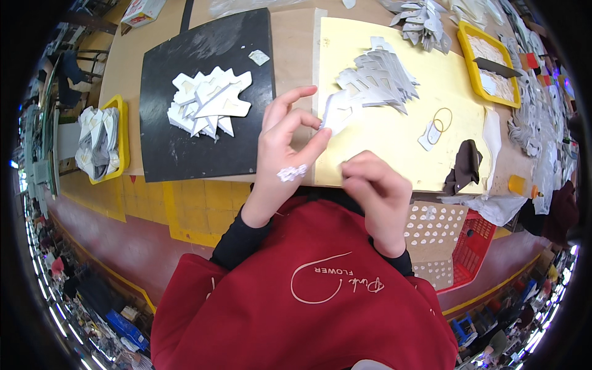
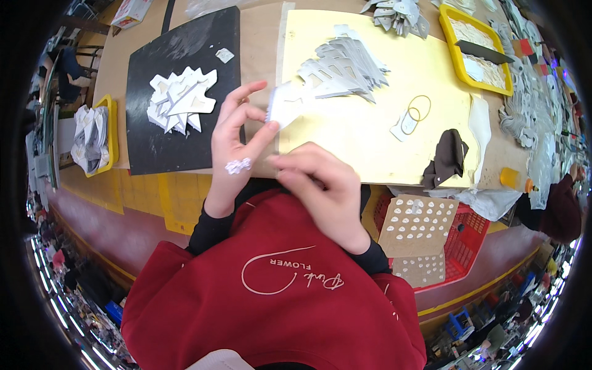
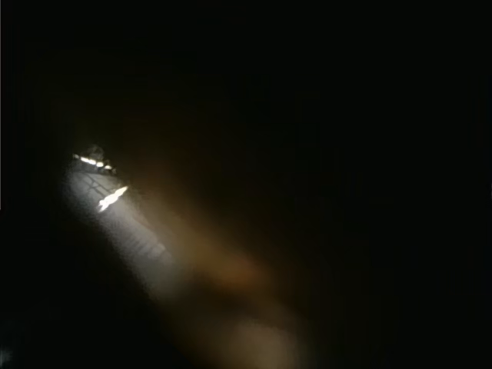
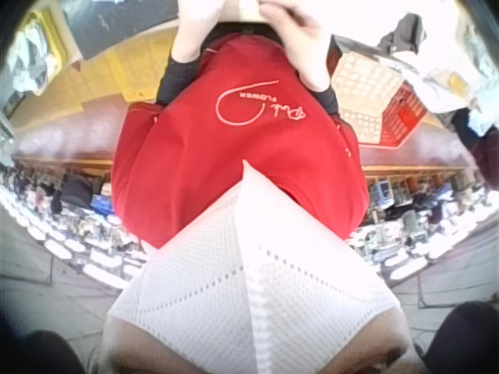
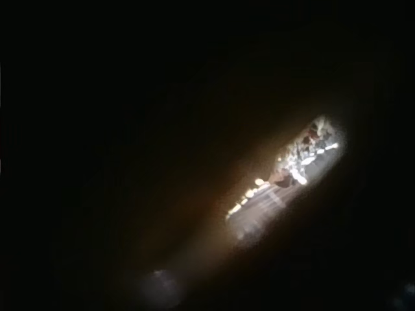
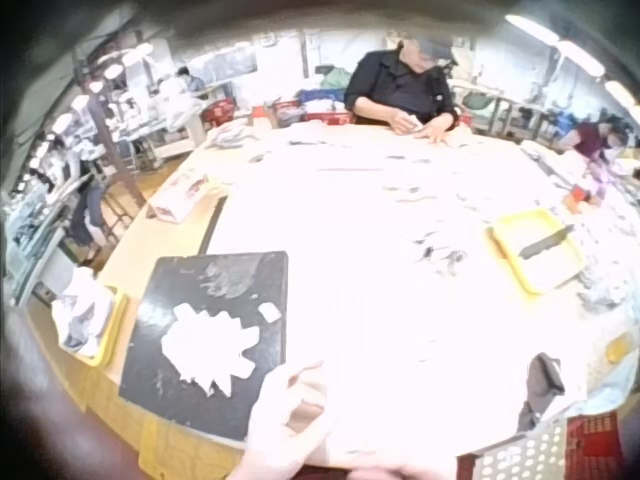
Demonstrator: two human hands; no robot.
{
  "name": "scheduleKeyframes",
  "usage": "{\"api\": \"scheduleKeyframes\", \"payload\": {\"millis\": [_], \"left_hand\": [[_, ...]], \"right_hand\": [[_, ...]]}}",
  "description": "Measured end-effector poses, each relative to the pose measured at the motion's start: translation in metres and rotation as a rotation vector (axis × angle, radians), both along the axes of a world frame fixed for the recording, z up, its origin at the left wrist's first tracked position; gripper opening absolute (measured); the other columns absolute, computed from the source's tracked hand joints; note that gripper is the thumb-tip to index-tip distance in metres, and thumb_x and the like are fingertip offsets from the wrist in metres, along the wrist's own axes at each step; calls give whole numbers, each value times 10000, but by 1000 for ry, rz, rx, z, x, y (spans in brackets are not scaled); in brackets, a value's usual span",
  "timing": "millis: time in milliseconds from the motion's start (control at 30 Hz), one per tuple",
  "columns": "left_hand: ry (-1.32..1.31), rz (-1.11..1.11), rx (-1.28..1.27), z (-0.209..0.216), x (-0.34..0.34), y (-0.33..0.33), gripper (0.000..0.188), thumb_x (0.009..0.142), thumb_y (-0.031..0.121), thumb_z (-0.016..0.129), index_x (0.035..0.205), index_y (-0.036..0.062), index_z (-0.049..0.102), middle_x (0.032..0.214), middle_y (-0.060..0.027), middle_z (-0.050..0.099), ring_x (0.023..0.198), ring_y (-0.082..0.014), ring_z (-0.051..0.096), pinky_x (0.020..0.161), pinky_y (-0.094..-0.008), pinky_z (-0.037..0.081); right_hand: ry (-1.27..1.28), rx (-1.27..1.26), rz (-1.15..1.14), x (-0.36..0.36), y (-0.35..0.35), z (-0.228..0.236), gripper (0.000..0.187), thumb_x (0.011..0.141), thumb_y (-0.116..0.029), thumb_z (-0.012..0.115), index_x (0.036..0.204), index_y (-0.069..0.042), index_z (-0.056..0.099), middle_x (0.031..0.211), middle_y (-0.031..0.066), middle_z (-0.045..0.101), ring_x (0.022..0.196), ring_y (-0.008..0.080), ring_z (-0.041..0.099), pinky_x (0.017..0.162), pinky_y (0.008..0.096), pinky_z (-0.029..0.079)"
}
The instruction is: The person repeatedly picks up small white paper pieces from a pile on a table and trims their edges with a small blade. The trimmed pieces are placed on a separate pile. The person continues this process throughout the clip.
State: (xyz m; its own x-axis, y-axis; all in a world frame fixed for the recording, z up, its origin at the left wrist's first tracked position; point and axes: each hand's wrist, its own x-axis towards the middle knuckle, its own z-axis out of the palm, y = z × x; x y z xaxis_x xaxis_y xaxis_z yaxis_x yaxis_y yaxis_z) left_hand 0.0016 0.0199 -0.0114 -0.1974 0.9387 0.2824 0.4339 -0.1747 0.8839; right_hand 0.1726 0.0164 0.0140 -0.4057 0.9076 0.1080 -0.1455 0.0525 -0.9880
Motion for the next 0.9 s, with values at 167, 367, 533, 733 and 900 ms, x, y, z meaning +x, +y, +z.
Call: {"api": "scheduleKeyframes", "payload": {"millis": [167,367,533,733,900], "left_hand": [[164,35,12,-5,2,4,119,733,89,726,761,39,622,1216,-110,582,1177,-342,479,1003,-419,376],[279,215,-34,6,-52,-6,113,761,50,727,795,28,622,1286,-125,571,1235,-312,487,1028,-390,363],[726,592,-65,6,-99,-14,350,737,87,750,1053,56,604,1303,-148,505,1277,-367,398,1076,-444,293],[223,290,-134,10,-26,21,410,807,201,740,1154,39,593,1120,-137,613,1106,-306,564,972,-377,427],[255,66,-79,-43,36,56,451,813,136,719,1213,18,547,944,-111,609,911,-268,593,848,-369,468]], "right_hand": [[-542,570,27,-18,-4,-6,349,769,12,693,1093,-114,714,781,40,587,613,164,566,528,280,452],[-555,399,307,-12,2,0,388,823,16,652,1191,-103,670,788,50,582,607,166,533,566,257,433],[-467,162,8,14,13,-18,384,856,23,614,1231,-55,633,807,30,585,644,91,492,610,201,392],[-131,-322,-144,31,16,-13,315,932,-58,589,1241,0,601,858,1,597,707,45,497,627,200,414],[7,-402,-117,31,8,-10,330,939,-86,557,1245,35,582,857,30,576,641,39,405,571,181,326]]}}
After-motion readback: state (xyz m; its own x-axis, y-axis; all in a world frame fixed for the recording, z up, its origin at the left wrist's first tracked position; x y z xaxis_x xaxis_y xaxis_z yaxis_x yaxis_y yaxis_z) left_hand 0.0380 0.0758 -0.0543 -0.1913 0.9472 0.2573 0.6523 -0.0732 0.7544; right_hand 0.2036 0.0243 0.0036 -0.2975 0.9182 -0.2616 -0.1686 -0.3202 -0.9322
